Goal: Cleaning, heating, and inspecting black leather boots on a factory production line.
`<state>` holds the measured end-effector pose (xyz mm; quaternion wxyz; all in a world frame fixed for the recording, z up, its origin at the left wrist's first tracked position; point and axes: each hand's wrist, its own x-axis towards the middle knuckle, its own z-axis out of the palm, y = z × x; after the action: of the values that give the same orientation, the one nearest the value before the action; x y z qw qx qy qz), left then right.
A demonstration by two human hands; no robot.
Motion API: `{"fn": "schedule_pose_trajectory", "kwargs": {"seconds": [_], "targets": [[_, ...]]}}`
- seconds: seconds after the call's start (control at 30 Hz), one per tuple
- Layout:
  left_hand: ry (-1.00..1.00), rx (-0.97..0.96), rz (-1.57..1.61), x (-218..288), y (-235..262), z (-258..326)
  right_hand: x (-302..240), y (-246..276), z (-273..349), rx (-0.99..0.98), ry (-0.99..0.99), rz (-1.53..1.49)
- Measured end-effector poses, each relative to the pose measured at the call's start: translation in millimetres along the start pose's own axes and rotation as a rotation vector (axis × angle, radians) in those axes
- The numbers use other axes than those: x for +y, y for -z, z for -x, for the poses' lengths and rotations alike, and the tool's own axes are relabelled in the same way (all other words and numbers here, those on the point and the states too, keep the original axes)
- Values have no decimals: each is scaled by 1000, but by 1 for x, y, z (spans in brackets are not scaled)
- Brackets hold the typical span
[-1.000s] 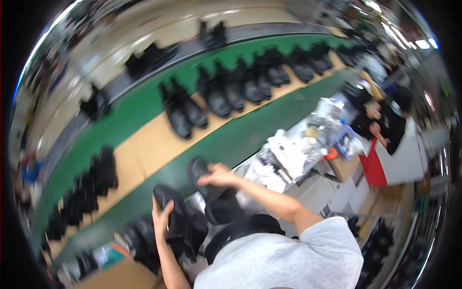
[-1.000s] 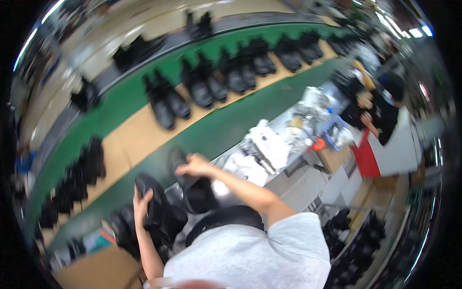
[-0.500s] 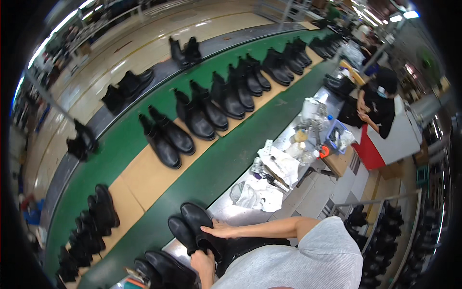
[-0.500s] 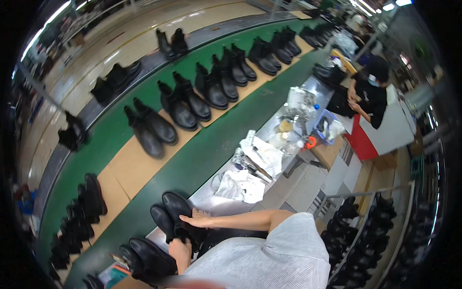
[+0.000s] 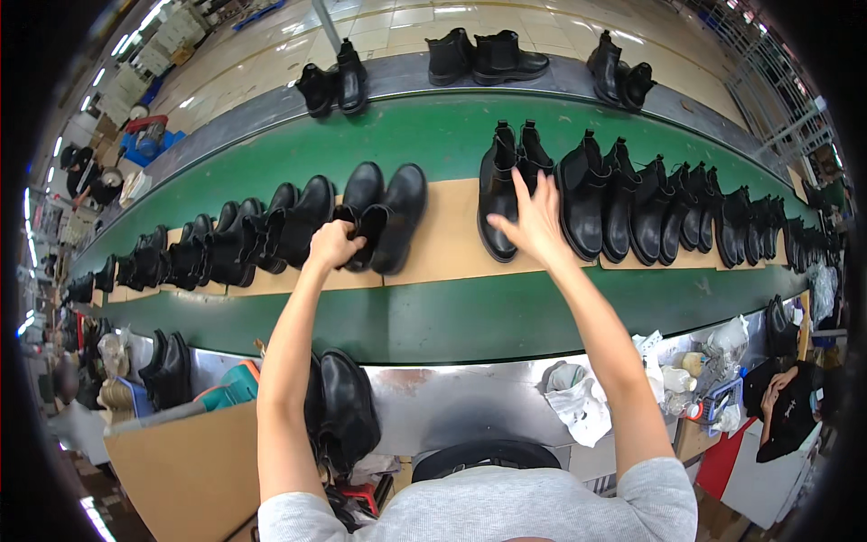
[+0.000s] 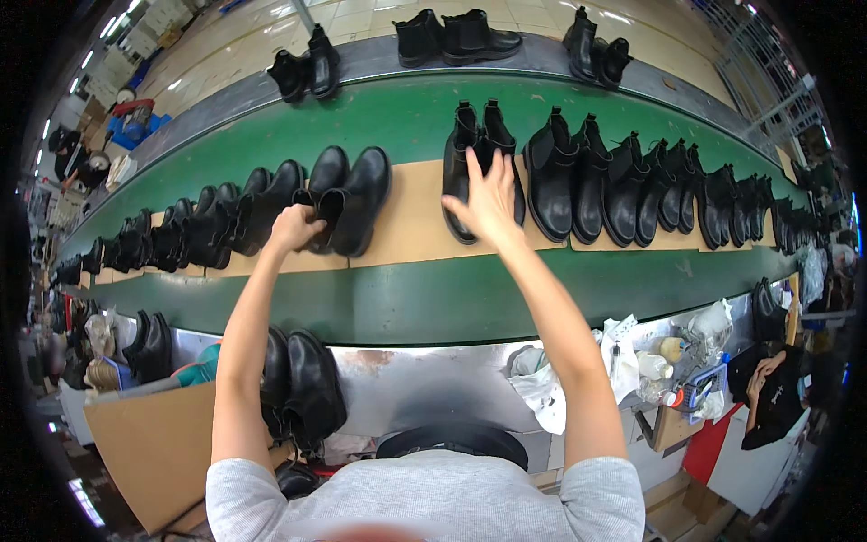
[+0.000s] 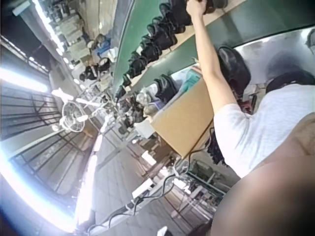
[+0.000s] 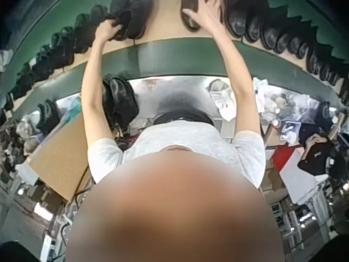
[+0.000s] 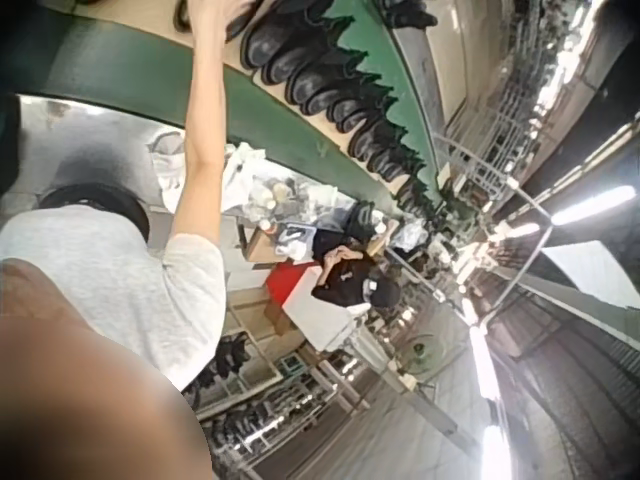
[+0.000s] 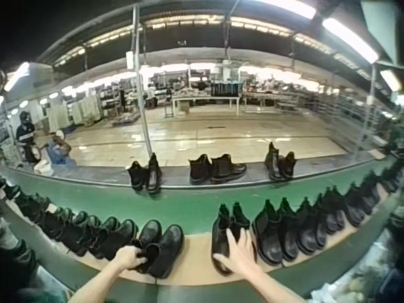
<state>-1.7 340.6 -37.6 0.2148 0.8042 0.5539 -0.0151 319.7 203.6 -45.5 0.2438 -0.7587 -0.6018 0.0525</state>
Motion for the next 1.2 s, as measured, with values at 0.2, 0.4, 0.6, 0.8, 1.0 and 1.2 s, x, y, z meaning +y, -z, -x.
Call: {"fn": "schedule_pose_trajectory", "kwargs": {"seconds": [0.2,0.4,0.6,0.8,1.0,1.2], "targets": [[41,83,-102,-7,-33,-9,57,-36,-69,-127,-97,63],[-186,378,222,14,6,125,25,-4,-18,-105,654,-117],[-87,311,778,42,9,166,-53,48,49,-334,1348,10],[-66,-81,436,32,-181,204,-70,13,178,-532,1436,-218],[599,-312,1162,25,-175,247,-11,6,249,-352,-144,-788],[509,-260,1323,52,-162,247,-25,-57,291,-420,-837,-1025]]}}
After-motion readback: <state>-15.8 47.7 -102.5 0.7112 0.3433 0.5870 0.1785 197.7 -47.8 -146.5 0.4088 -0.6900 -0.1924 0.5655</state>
